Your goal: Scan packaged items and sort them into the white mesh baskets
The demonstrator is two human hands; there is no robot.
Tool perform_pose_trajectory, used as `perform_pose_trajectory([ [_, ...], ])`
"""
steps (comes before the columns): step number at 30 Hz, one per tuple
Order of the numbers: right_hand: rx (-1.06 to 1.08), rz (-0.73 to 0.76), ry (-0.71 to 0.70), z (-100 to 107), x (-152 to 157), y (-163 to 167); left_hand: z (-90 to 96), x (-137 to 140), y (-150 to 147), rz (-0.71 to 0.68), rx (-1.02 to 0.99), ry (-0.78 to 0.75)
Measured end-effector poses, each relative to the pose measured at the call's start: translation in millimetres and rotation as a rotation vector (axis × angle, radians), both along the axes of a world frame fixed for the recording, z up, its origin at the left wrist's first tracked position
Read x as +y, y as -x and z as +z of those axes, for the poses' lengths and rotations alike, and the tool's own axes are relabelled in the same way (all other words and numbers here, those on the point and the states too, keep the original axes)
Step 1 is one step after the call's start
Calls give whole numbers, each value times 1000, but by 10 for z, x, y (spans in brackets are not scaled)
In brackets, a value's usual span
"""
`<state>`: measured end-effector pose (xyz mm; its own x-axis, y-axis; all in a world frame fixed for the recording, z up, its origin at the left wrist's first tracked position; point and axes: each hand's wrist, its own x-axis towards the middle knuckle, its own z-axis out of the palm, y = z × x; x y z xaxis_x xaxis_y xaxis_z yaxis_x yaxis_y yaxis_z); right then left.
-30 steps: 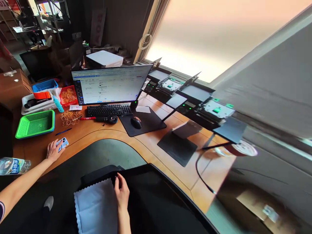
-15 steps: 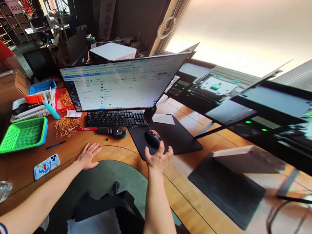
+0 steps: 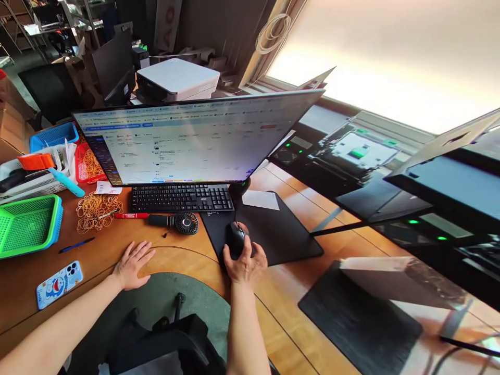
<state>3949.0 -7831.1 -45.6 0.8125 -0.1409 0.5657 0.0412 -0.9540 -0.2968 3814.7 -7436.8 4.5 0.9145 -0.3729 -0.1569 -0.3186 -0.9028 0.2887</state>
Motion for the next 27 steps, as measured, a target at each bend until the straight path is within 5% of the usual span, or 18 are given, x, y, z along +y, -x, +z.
perform_pose_trajectory([
  [10,97,92,-217,90,55,-111,-102,55,32,-14,-56,31],
  [27,104,131,-237,63,64,-83,-79,73,38,-14,-60,14],
])
